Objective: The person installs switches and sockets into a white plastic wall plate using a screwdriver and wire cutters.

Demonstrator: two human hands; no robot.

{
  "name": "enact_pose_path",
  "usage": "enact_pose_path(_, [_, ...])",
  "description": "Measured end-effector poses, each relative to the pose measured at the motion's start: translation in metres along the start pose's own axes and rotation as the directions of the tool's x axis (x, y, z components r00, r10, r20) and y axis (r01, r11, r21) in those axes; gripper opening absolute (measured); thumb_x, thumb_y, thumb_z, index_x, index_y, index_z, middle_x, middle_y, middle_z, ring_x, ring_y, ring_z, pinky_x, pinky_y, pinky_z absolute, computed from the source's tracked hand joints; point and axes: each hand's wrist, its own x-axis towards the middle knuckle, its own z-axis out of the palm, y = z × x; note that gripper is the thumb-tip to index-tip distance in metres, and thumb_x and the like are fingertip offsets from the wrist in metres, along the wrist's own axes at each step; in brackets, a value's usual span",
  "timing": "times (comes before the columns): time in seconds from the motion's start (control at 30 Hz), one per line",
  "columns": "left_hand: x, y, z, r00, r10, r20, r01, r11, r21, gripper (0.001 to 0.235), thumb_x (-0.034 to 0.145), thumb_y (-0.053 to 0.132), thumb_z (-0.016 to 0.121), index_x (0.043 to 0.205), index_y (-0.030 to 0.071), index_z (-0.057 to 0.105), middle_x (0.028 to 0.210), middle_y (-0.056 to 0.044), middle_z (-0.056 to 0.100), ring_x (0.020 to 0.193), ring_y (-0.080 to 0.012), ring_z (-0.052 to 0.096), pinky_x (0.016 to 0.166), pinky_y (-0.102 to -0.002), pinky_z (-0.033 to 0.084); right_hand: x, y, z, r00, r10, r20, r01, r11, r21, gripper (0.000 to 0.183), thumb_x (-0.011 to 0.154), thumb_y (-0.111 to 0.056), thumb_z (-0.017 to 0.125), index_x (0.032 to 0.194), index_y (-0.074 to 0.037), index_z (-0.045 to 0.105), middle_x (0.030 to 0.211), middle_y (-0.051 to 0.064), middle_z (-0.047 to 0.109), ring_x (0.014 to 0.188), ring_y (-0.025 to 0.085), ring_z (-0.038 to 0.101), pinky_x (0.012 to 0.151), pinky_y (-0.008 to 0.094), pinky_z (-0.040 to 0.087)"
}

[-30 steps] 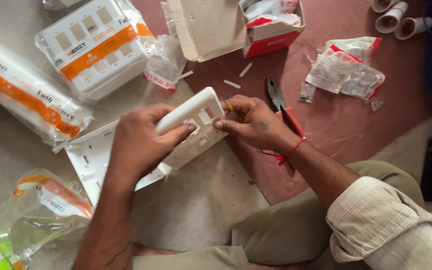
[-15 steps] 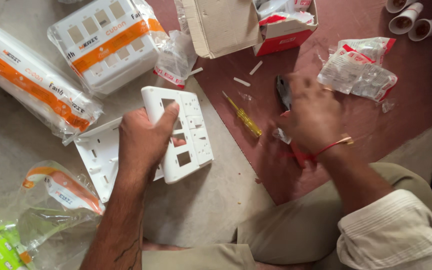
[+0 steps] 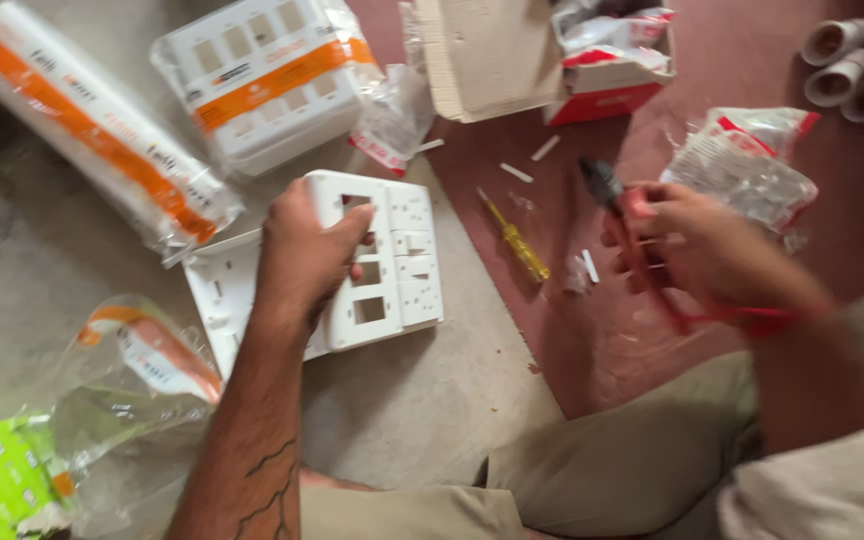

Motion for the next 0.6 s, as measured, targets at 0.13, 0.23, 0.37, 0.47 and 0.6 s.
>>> enact_pose_path(0.13, [0.005, -0.001, 0.001, 1.0, -0.009, 0.029, 0.008, 1.0, 0.023, 0.023, 0.084, 0.012, 0.073, 0.102, 0.002, 0.064, 0.08, -0.009, 0.075, 0.059, -0.0144, 0.07, 0.042, -0.031, 0.055, -0.035, -0.02, -0.034, 0.841, -0.309, 0.443, 0.147, 0.92, 0.363, 0.084, 0.095, -0.003, 0.057, 0.172, -0.018, 0.026, 0.159, 0.03, 0.039, 0.117, 0.029, 0.061, 0.083, 0.038, 0.053])
enact_pose_path(0.23, [0.007, -0.008, -0.001, 1.0, 0.023, 0.015, -0.024, 0.999, 0.047, 0.024, 0.083, 0.014, 0.074, 0.101, 0.002, 0.063, 0.079, -0.009, 0.075, 0.058, -0.0142, 0.071, 0.043, -0.031, 0.056, -0.042, -0.029, -0.028, 0.791, -0.436, 0.428, 0.327, 0.894, 0.307, 0.096, 0.092, 0.0, 0.059, 0.174, -0.024, 0.018, 0.164, 0.029, 0.033, 0.119, 0.028, 0.059, 0.084, 0.038, 0.053])
enact_pose_path(0.37, [0.016, -0.023, 0.001, 1.0, 0.023, -0.002, -0.023, 0.991, 0.129, 0.033, 0.08, 0.021, 0.078, 0.101, 0.003, 0.06, 0.087, -0.014, 0.076, 0.065, -0.024, 0.075, 0.057, -0.037, 0.06, -0.051, -0.033, -0.01, 0.708, -0.477, 0.52, 0.147, 0.821, 0.552, 0.088, 0.089, -0.004, 0.071, 0.167, -0.005, 0.029, 0.158, 0.03, 0.037, 0.122, 0.031, 0.058, 0.091, 0.04, 0.053])
enact_pose_path(0.47, [0.023, -0.035, 0.003, 0.964, 0.259, -0.05, -0.239, 0.938, 0.249, 0.044, 0.077, 0.027, 0.085, 0.104, 0.002, 0.061, 0.101, -0.019, 0.075, 0.092, -0.0309, 0.075, 0.082, -0.042, 0.059, -0.055, -0.029, 0.018, 0.685, -0.535, 0.495, 0.137, 0.762, 0.633, 0.078, 0.084, -0.002, 0.079, 0.154, 0.0, 0.043, 0.145, 0.029, 0.048, 0.121, 0.032, 0.061, 0.095, 0.042, 0.054])
enact_pose_path(0.6, [0.019, -0.035, 0.008, 0.973, 0.226, -0.05, -0.202, 0.933, 0.296, 0.059, 0.075, 0.029, 0.085, 0.119, 0.004, 0.055, 0.107, -0.019, 0.074, 0.101, -0.0363, 0.072, 0.09, -0.046, 0.056, -0.053, -0.008, 0.079, 0.751, -0.532, 0.39, 0.532, 0.838, 0.119, 0.053, 0.074, 0.004, 0.089, 0.121, -0.002, 0.065, 0.114, 0.013, 0.069, 0.099, 0.022, 0.075, 0.087, 0.035, 0.064])
